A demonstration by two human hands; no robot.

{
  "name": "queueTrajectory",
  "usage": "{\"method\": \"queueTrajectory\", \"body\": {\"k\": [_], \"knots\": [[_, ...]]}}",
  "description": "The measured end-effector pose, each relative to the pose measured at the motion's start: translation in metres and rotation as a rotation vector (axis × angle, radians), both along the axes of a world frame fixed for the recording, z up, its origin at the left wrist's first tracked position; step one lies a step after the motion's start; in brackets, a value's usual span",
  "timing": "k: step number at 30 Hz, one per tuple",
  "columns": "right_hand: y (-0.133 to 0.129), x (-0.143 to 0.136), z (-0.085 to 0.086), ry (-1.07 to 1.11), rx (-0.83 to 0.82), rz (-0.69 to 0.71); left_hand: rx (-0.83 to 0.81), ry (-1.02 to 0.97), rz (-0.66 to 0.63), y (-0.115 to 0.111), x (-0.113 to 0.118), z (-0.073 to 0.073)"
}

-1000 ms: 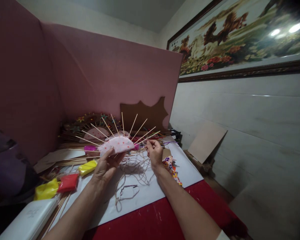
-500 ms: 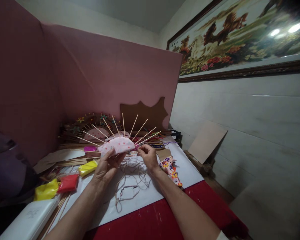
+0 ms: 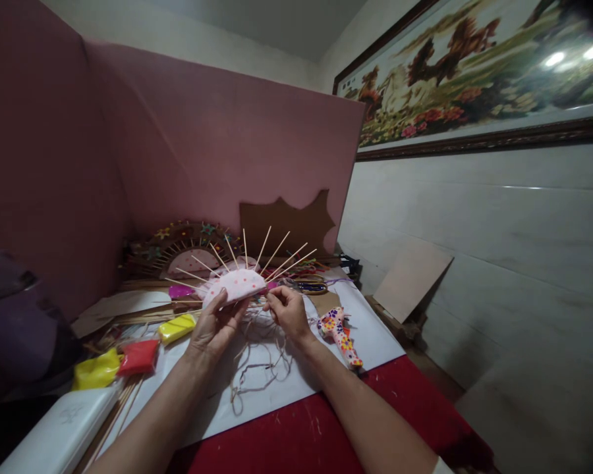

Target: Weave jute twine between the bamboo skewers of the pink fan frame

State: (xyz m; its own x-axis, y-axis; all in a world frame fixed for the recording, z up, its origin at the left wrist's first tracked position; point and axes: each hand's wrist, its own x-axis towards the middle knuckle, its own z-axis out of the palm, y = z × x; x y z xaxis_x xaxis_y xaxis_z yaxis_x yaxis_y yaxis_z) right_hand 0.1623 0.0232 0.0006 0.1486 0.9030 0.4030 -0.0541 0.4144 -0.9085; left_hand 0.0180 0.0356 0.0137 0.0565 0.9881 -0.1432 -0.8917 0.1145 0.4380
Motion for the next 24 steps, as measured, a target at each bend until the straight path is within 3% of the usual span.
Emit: {"method": "queueTrajectory", "body": {"k": [9, 18, 24], "knots": [[-0.008, -0.009, 0.0, -0.094, 0.066, -0.063, 0.0, -0.017, -0.006, -0.004, 0.003, 0.003], [-0.012, -0.015, 0.004, 0.081, -0.01, 0.101, 0.058, -0.078, -0.042, -0.004, 0.007, 0.001], [-0.018, -0.015, 0.008, -0.035, 0.089, -0.013, 0.086, -0.077, -0.044, -0.007, 0.009, 0.003]]}}
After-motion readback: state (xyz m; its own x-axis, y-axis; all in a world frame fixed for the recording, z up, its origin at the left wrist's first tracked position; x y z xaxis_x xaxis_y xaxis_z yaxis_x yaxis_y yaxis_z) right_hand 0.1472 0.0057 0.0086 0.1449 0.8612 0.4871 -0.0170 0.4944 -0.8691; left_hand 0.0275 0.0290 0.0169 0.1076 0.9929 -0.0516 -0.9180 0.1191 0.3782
